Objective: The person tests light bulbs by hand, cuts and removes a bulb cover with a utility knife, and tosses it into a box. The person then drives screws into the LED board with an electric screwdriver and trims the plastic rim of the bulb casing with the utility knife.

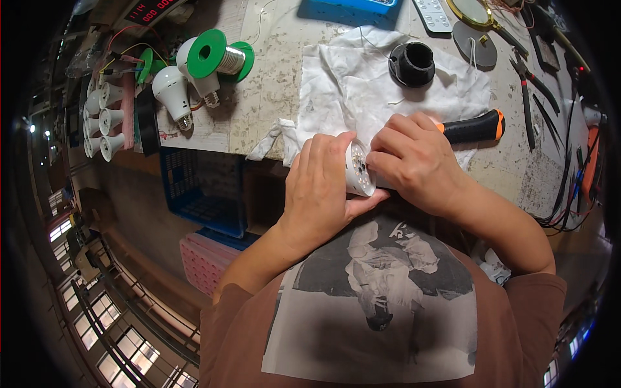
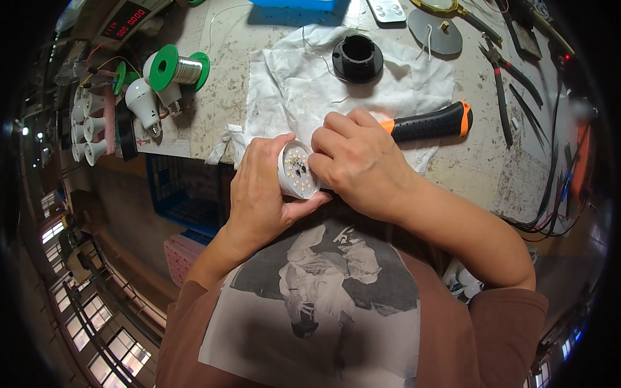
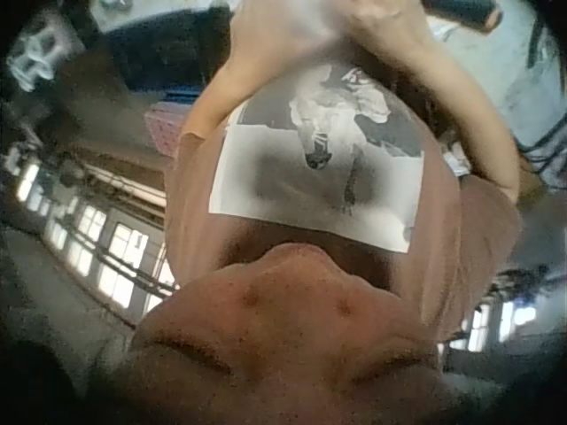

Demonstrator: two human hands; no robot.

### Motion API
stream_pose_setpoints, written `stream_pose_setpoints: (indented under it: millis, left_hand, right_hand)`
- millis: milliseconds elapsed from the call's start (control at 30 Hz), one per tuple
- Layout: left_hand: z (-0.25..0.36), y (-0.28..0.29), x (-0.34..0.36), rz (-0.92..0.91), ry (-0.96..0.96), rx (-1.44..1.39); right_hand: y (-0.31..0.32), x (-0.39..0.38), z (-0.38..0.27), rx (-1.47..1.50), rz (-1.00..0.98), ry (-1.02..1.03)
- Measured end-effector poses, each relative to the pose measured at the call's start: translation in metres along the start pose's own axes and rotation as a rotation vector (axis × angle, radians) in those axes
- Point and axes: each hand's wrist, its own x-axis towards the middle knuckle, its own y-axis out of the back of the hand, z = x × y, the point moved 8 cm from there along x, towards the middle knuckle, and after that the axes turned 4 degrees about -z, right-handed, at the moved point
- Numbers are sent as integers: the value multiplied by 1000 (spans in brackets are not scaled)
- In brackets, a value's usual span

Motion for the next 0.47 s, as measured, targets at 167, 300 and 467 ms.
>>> stream_pose_setpoints:
  millis: [167,300,467]
  left_hand:
    - [0,0,0,3,-5,4]
    - [2,1,3,5,-24,30]
    - [0,0,2,-33,5,26]
  right_hand:
    - [-6,4,-1,-83,-14,118]
    - [34,20,10,-135,247,118]
    - [91,26,19,-164,410,58]
